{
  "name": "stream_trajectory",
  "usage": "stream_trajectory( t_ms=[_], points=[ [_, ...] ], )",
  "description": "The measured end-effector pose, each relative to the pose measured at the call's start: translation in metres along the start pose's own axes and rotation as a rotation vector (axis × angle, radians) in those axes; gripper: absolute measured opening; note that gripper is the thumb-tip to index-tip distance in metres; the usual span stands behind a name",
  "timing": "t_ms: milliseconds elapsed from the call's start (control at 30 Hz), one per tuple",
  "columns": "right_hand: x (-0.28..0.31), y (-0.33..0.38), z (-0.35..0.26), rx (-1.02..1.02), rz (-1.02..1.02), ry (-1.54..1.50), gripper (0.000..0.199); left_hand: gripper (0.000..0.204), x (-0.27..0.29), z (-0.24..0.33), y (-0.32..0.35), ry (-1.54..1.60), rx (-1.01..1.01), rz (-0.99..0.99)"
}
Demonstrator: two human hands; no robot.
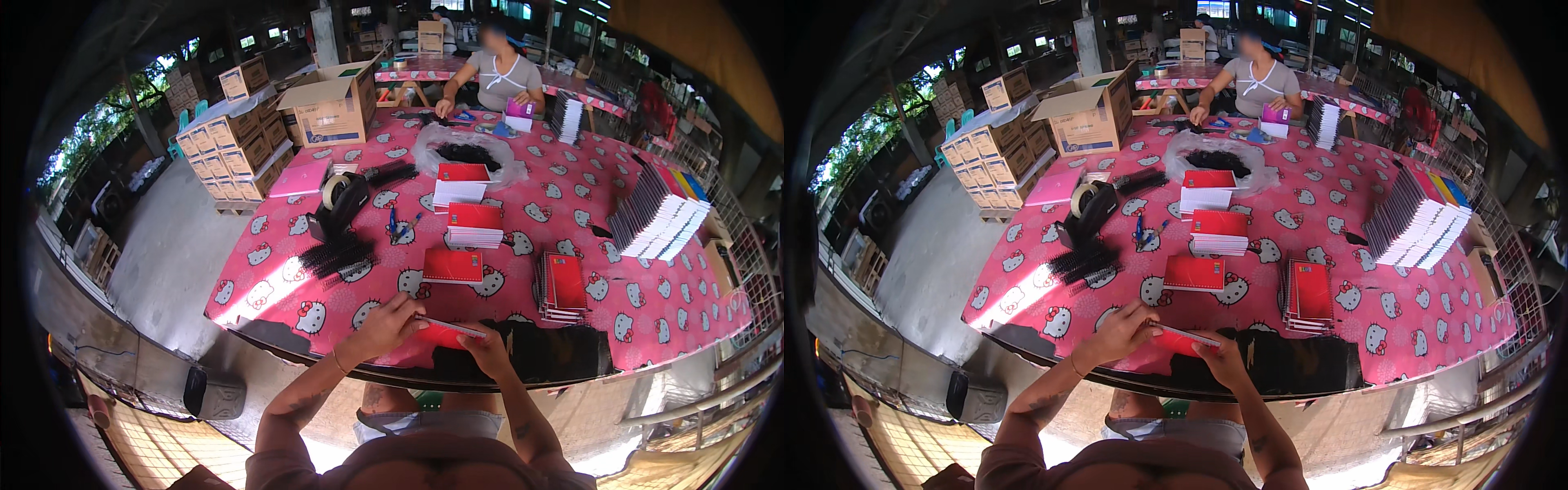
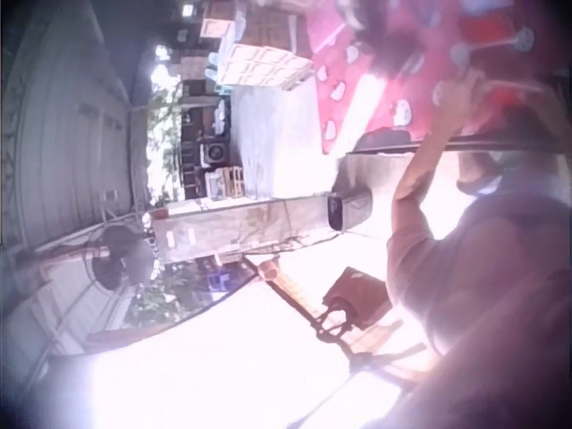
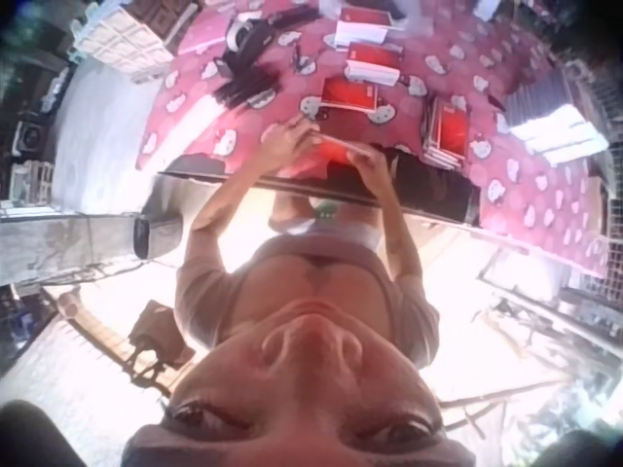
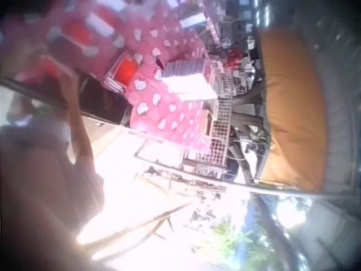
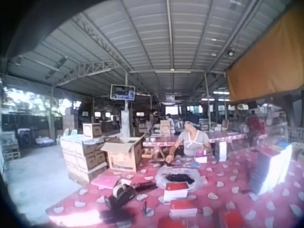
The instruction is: The person assembles notebooks by hand by sliding spiral bindings onto the edges of red paper stacks and then stacking the completed notebooks on a table.
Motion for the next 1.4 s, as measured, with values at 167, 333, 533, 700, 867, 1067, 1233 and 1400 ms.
stream_trajectory(
  t_ms=[167,333,533,700,867,1067,1233,1400],
  points=[
    [0.002,0.01,-0.017,-0.022,0.16,0.001,0.027,0.074,-0.014,0.038,0.014,-0.406,-0.002,0.11],
    [0.002,0.008,-0.035,0.073,0.144,0.022,0.027,0.085,-0.007,0.032,0.008,-0.449,0.051,0.22],
    [0.013,0.007,-0.046,-0.043,0.174,-0.139,0.027,0.091,-0.036,0.049,0.031,-0.363,-0.056,0.031],
    [-0.005,0.009,-0.042,-0.088,0.137,-0.199,0.028,0.095,-0.02,0.048,0.001,-0.447,-0.057,0.078],
    [-0.003,0.007,-0.039,-0.025,0.073,-0.019,0.026,0.095,-0.007,0.056,-0.011,-0.477,-0.033,0.148],
    [-0.001,0.004,-0.05,0.014,0.108,-0.043,0.022,0.09,-0.032,0.072,0.027,-0.306,-0.095,0.071],
    [-0.019,0.009,-0.042,-0.063,0.034,-0.019,0.02,0.09,-0.011,0.066,-0.001,-0.393,-0.103,0.102],
    [-0.018,0.008,-0.053,0.226,0.054,0.054,0.018,0.089,-0.024,0.063,-0.004,-0.382,-0.059,0.096]
  ],
)
Point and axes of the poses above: each hand's wrist, its own y-axis away from the middle knuckle, its own x-axis out of the back of the hand, z = x × y, the point moved 10 cm from there along -y, towards the middle knuckle, and after that the axes turned 15 degrees about z, right-handed, at the moved point
